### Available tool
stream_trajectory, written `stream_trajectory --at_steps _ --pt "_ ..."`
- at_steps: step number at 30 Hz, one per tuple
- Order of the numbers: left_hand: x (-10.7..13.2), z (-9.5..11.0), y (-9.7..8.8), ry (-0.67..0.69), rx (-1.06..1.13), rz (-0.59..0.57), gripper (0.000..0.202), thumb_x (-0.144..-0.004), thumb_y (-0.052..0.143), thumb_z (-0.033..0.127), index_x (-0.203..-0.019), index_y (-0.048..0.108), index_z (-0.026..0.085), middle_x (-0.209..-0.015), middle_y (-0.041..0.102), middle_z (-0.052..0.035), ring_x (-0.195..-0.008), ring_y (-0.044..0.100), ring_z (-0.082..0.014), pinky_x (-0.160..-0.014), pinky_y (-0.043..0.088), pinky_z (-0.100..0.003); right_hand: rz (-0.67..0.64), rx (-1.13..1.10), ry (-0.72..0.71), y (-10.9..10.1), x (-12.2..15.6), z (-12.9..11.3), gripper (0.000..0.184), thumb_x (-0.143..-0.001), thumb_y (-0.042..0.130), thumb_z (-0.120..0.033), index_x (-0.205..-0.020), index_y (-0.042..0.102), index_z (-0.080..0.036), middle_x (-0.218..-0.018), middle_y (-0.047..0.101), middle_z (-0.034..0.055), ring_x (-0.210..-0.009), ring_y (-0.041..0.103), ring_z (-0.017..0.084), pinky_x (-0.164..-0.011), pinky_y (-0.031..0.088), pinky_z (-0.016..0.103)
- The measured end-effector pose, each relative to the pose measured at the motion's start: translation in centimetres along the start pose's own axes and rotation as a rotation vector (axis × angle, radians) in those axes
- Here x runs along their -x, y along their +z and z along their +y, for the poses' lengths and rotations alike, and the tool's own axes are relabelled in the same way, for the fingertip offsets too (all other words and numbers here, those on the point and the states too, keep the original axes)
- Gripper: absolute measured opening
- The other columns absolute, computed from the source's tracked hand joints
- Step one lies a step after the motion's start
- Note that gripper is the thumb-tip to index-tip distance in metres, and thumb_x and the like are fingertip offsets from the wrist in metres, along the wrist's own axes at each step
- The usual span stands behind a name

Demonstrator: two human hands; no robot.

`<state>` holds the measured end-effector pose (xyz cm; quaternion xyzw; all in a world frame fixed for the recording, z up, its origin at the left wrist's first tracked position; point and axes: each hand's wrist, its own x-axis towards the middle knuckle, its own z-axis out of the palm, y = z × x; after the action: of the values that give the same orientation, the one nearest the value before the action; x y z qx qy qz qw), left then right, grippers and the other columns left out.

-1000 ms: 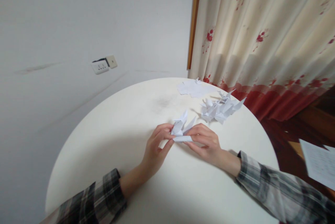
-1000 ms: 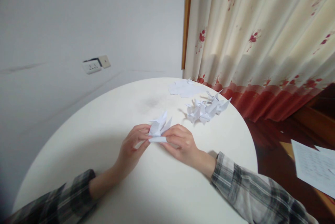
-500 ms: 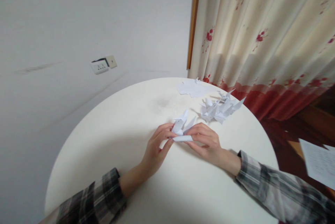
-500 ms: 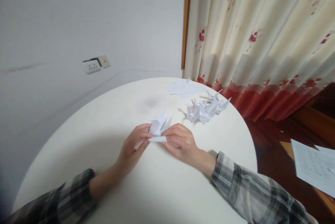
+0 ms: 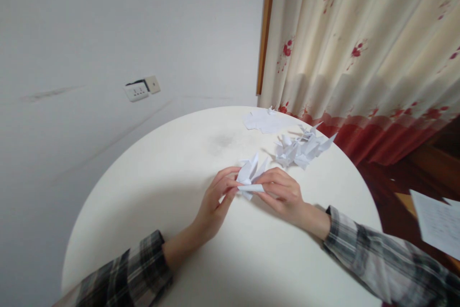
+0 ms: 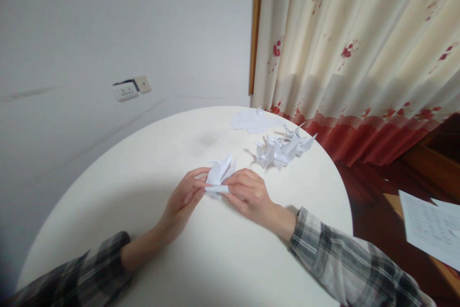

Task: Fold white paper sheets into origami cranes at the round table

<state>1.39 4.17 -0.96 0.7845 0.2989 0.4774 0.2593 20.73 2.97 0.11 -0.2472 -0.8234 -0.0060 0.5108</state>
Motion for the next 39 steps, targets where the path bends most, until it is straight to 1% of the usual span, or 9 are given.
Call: stream_trajectory --at_steps 4,6,8,11,13,15,20,27,39 --pt "0.3 -0.2 0.5 -0.134 0.198 0.030 0.012 -0.083 0.048 0.022 -0.094 0.053 0.020 -0.124 0.044 -0.0100 -0.103 0.054 -0.0193 -0.078 0.051 -0.030 0.045 -0.002 0.013 0.0 -0.1 0.1 0.014 -0.077 0.059 -0.010 -0.087 0.063 -0.018 -0.077 0.067 0.0059 -0.072 0.059 0.016 -0.063 0.048 0.032" --pt "0.3 -0.5 0.8 -0.233 0.336 0.073 0.026 -0.079 0.054 0.024 -0.103 0.046 0.022 -0.132 0.036 -0.0111 -0.102 0.056 -0.0190 -0.077 0.052 -0.030 0.073 0.008 0.037 0.0 -0.1 0.1 0.014 -0.076 0.060 -0.009 -0.087 0.064 -0.018 -0.077 0.067 0.0061 -0.072 0.059 0.016 -0.064 0.048 0.032" --pt "0.1 -0.9 1.0 -0.331 0.412 0.091 0.042 -0.074 0.060 0.024 -0.111 0.041 0.022 -0.133 0.036 -0.0113 -0.104 0.056 -0.0195 -0.079 0.051 -0.031 0.092 0.015 0.059 0.0 -0.1 0.1 0.015 -0.075 0.061 -0.009 -0.086 0.064 -0.018 -0.077 0.067 0.0062 -0.072 0.059 0.016 -0.064 0.048 0.032" --pt "-0.4 -1.5 1.1 -0.499 0.451 -0.013 0.046 -0.068 0.065 0.027 -0.109 0.046 0.017 -0.116 0.054 -0.0102 -0.094 0.060 -0.0191 -0.074 0.052 -0.030 0.103 0.014 0.064 0.0 -0.1 0.0 0.015 -0.075 0.061 -0.010 -0.086 0.064 -0.018 -0.077 0.067 0.0061 -0.071 0.059 0.016 -0.064 0.048 0.031" --pt "-0.6 -1.7 1.1 -0.595 0.458 -0.131 0.036 -0.067 0.064 0.032 -0.096 0.055 0.013 -0.094 0.063 -0.0076 -0.083 0.062 -0.0182 -0.069 0.053 -0.029 0.099 0.012 0.050 0.0 -0.1 0.0 0.015 -0.075 0.061 -0.009 -0.086 0.064 -0.018 -0.076 0.067 0.0062 -0.071 0.059 0.016 -0.063 0.048 0.031" --pt "-0.8 -1.8 1.1 -0.656 0.467 -0.195 0.030 -0.066 0.063 0.036 -0.083 0.059 0.012 -0.081 0.066 -0.0058 -0.078 0.062 -0.0178 -0.067 0.053 -0.029 0.091 0.007 0.036 0.1 -0.1 -0.1 0.015 -0.075 0.060 -0.009 -0.086 0.064 -0.017 -0.076 0.067 0.0065 -0.071 0.060 0.016 -0.062 0.048 0.031" --pt "-0.8 -1.8 0.9 -0.692 0.488 -0.166 0.030 -0.062 0.066 0.041 -0.074 0.061 0.013 -0.074 0.067 -0.0043 -0.073 0.062 -0.0170 -0.064 0.051 -0.027 0.056 -0.002 0.039 0.0 -0.2 -0.1 0.015 -0.076 0.060 -0.009 -0.088 0.064 -0.018 -0.077 0.067 0.0062 -0.072 0.059 0.016 -0.063 0.048 0.031" --pt "-0.7 -1.6 0.9 -0.741 0.532 -0.165 0.035 -0.061 0.068 0.043 -0.077 0.062 0.013 -0.072 0.066 -0.0040 -0.067 0.062 -0.0153 -0.058 0.046 -0.024 0.019 0.072 0.006 -0.2 0.2 0.6 0.015 -0.080 0.055 -0.009 -0.090 0.062 -0.017 -0.083 0.067 0.0080 -0.077 0.058 0.017 -0.066 0.047 0.032" --pt "0.3 -2.7 0.6 -0.763 0.644 -0.224 0.025 -0.063 0.066 0.036 -0.069 0.062 0.012 -0.061 0.064 -0.0031 -0.058 0.055 -0.0127 -0.061 0.040 -0.025 -0.164 0.255 -0.335 -1.4 0.9 2.2 0.014 -0.087 0.043 -0.013 -0.092 0.056 -0.014 -0.091 0.066 0.0100 -0.087 0.057 0.018 -0.066 0.047 0.032"
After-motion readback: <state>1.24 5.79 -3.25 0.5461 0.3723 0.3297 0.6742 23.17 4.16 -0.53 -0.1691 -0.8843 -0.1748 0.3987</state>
